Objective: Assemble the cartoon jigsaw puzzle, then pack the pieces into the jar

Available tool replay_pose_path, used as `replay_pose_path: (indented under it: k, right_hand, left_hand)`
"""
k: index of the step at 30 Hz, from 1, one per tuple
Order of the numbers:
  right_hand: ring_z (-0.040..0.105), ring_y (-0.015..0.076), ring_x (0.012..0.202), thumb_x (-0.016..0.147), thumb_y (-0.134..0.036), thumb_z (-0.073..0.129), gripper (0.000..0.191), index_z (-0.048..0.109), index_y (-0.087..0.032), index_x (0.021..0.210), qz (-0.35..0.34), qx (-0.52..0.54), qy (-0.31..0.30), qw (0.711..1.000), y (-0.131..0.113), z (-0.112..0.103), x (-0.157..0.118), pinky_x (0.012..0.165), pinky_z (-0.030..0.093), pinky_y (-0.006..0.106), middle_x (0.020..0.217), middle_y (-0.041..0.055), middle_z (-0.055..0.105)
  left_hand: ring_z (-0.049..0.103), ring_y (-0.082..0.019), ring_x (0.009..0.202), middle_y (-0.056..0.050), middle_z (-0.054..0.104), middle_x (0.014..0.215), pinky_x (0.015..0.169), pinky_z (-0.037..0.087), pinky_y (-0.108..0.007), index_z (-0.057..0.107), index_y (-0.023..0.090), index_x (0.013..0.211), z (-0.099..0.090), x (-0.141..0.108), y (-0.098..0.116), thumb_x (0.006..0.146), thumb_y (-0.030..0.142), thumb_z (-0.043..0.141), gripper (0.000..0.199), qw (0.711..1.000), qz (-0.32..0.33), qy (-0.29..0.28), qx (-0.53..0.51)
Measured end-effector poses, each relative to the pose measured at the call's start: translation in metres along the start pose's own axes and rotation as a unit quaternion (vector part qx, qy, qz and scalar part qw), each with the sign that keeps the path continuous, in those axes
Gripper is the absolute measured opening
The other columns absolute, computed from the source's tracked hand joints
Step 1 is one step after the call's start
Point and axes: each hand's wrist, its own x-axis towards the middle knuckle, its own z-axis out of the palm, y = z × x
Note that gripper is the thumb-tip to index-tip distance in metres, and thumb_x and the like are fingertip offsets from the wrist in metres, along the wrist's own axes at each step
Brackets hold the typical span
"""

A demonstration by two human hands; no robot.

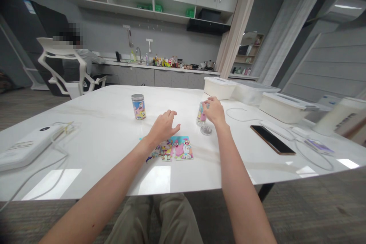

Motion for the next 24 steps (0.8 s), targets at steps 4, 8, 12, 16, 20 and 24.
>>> replay_pose_path:
  k: [4,8,12,16,20,24]
  right_hand:
    - [0.057,0.0288,0.106,0.084,-0.031,0.051,0.023,0.07,-0.019,0.086,-0.015,-0.031,-0.01,0.999,-0.004,-0.001,-0.002,0.096,0.045,0.045,0.113,0.0119,0.061]
    - [0.058,0.0295,0.107,0.081,-0.03,0.054,0.02,0.069,-0.019,0.089,-0.011,-0.059,-0.043,0.997,-0.005,0.002,-0.004,0.095,0.046,0.045,0.113,0.0121,0.062]
    - [0.057,0.0286,0.109,0.08,-0.027,0.054,0.021,0.068,-0.018,0.093,-0.021,-0.071,-0.05,0.996,-0.003,0.005,-0.005,0.096,0.046,0.043,0.118,0.0128,0.06]
    - [0.055,0.0293,0.113,0.08,-0.033,0.054,0.022,0.069,-0.017,0.076,-0.001,-0.094,-0.064,0.994,-0.006,0.003,-0.006,0.098,0.045,0.043,0.126,0.014,0.056]
    - [0.054,0.0308,0.116,0.077,-0.034,0.057,0.021,0.068,-0.018,0.069,0.019,-0.113,-0.087,0.99,-0.013,-0.005,-0.006,0.098,0.044,0.043,0.128,0.013,0.056]
    - [0.055,0.0301,0.111,0.076,-0.031,0.056,0.019,0.067,-0.018,0.067,0.028,-0.111,-0.101,0.988,-0.015,-0.008,-0.006,0.096,0.045,0.043,0.125,0.0133,0.057]
  left_hand:
    - [0.058,-0.024,0.101,-0.01,0.059,0.109,0.086,0.044,-0.036,0.048,0.016,0.112,-0.001,0.0,0.001,0.086,0.032,0.054,0.031,1.0,0.002,-0.002,0.007]
    - [0.057,-0.024,0.101,-0.01,0.059,0.109,0.086,0.044,-0.036,0.048,0.016,0.112,-0.001,0.0,0.001,0.086,0.032,0.053,0.03,1.0,0.002,-0.008,0.009]
    - [0.057,-0.024,0.102,-0.01,0.058,0.109,0.086,0.044,-0.036,0.048,0.016,0.112,-0.001,0.0,0.002,0.086,0.031,0.053,0.03,1.0,0.003,-0.01,0.008]
    - [0.057,-0.024,0.101,-0.01,0.058,0.109,0.086,0.044,-0.036,0.048,0.015,0.111,-0.002,-0.001,0.002,0.086,0.031,0.053,0.03,1.0,0.003,-0.012,0.012]
    - [0.057,-0.024,0.101,-0.009,0.058,0.109,0.087,0.044,-0.035,0.048,0.017,0.11,-0.002,-0.001,0.002,0.087,0.031,0.053,0.028,1.0,-0.003,-0.017,0.012]
    - [0.056,-0.024,0.102,-0.009,0.057,0.109,0.087,0.044,-0.036,0.048,0.017,0.11,-0.001,-0.001,0.001,0.087,0.031,0.052,0.028,1.0,-0.002,-0.02,0.013]
